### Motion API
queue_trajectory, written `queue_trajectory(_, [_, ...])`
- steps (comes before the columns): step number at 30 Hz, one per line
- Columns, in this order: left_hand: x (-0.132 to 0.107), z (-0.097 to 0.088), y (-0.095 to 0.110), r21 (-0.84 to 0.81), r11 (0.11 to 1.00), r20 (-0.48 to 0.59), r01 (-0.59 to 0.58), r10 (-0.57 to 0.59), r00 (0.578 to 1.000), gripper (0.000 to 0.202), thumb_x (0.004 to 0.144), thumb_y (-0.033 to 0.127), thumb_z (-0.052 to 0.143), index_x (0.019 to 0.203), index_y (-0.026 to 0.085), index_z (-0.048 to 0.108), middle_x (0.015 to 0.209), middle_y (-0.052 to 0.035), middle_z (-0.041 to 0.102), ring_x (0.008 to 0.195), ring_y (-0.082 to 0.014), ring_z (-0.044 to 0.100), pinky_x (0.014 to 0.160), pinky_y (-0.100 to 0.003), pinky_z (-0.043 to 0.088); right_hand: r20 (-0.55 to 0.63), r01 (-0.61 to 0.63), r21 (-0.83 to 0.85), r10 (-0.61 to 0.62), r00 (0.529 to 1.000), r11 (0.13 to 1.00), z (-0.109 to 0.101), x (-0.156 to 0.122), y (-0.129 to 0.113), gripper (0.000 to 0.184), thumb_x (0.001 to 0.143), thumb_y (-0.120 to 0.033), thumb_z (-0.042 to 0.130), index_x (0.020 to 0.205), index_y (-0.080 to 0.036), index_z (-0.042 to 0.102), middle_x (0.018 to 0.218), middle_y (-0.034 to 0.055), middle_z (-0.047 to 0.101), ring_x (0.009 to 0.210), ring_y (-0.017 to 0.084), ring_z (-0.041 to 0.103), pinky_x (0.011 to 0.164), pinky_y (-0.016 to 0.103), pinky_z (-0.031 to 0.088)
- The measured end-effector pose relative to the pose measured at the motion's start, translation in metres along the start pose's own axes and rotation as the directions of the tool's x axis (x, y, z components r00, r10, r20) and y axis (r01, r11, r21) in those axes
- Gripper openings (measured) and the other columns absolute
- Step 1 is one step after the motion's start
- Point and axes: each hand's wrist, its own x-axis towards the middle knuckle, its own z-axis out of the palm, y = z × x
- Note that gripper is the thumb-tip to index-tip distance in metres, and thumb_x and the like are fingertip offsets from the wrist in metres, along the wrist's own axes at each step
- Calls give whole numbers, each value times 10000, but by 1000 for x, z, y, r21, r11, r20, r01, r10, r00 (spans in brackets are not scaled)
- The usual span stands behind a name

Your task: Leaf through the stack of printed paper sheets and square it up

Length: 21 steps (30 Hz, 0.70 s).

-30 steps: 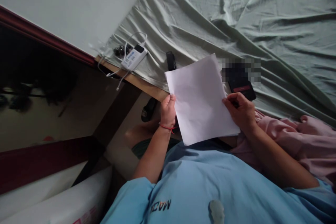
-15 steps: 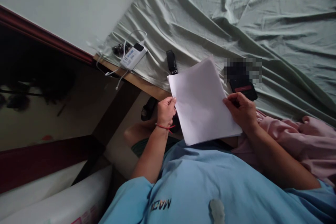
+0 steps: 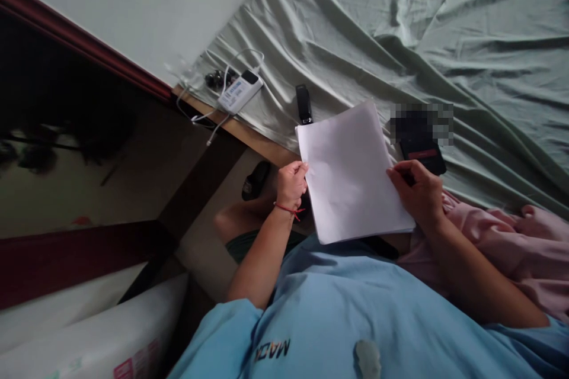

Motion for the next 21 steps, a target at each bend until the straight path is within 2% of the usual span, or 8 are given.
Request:
queue_trajectory(7, [2,-1,-3,5,1000,32,-24,23,999,273,774,399,669,666,155,612,425,63,400,303,-63,339,304,-195,146,-1,5,-59,-5,1000,998,-2,-5,3,174,892,-413,686,884,-239,682,710,9,666,599,169,593,596,306,479])
queue_trajectory(15, [0,-3,1,-41,997,60,58,-55,997,250,781,372,662,678,151,611,384,67,381,285,-58,301,307,-193,112,-24,0,-65,-1,1000,998,-5,-8,6,213,897,-432,688,941,-224,691,754,18,688,613,159,603,599,301,492])
queue_trajectory(17, [0,-3,-1,-53,998,43,45,-42,998,264,773,390,676,676,154,604,384,73,371,286,-56,296,308,-192,118,-32,33,-79,-35,999,996,-5,-6,6,209,905,-428,681,949,-224,693,784,20,690,632,156,605,618,304,502])
queue_trajectory(21, [-3,-1,-2,-73,997,-5,27,-28,1000,296,752,423,699,670,159,593,409,76,375,291,-54,303,307,-194,132,-44,186,-113,-191,980,976,-4,-3,5,150,895,-356,700,853,-213,684,810,12,645,605,123,535,582,283,463])
